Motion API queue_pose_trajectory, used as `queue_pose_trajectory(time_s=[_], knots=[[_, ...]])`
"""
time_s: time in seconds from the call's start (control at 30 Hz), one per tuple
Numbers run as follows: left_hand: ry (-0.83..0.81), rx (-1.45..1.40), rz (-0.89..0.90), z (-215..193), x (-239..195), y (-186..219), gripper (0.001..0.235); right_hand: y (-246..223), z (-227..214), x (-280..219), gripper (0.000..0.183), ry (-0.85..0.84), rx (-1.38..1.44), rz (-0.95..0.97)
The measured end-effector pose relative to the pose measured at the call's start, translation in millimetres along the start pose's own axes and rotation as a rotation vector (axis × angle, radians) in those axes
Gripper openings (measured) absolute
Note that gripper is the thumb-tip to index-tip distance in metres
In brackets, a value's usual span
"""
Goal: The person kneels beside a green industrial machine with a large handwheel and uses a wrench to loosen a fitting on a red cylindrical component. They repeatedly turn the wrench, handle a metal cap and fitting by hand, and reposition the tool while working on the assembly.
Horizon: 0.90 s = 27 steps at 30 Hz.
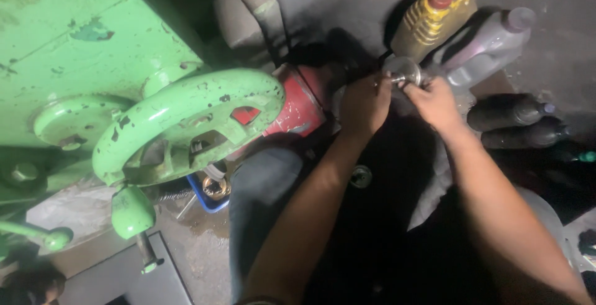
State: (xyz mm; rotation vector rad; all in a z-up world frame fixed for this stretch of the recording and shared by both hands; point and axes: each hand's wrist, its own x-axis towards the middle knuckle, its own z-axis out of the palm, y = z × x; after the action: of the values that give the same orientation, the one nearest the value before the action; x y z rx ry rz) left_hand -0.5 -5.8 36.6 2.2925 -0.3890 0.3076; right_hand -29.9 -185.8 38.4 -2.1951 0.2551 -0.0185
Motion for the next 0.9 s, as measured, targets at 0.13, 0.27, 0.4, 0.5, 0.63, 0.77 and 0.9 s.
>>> queue_pose_trajectory(time_s=[0.13,0.27,0.4,0.5,0.63,0.77,0.9], knots=[[-0.104,-0.327,-0.166,16,2,-3,0.044,10,8,-5,0.018,-0.027,0.064,-0.109],[-0.119,-0.333,-0.463,69,-8,-51,0.049,6,39,-9,0.023,-0.126,0.23,0.012],[-0.05,0.129,-0.191,124,-21,-100,0.019,-28,39,-12,0.018,-0.173,-0.033,0.125],[-0.084,0.177,-0.309,123,-27,-104,0.021,-24,46,-7,0.019,-0.197,-0.117,0.216],[-0.072,0.214,-0.308,151,-36,-132,0.031,-12,54,-1,0.023,-0.221,-0.205,0.241],[0.034,0.315,-0.238,157,-39,-136,0.025,-10,52,4,0.023,-0.26,-0.231,0.278],[-0.013,0.364,-0.208,149,-41,-130,0.024,-3,49,3,0.021,-0.3,-0.146,0.302]])
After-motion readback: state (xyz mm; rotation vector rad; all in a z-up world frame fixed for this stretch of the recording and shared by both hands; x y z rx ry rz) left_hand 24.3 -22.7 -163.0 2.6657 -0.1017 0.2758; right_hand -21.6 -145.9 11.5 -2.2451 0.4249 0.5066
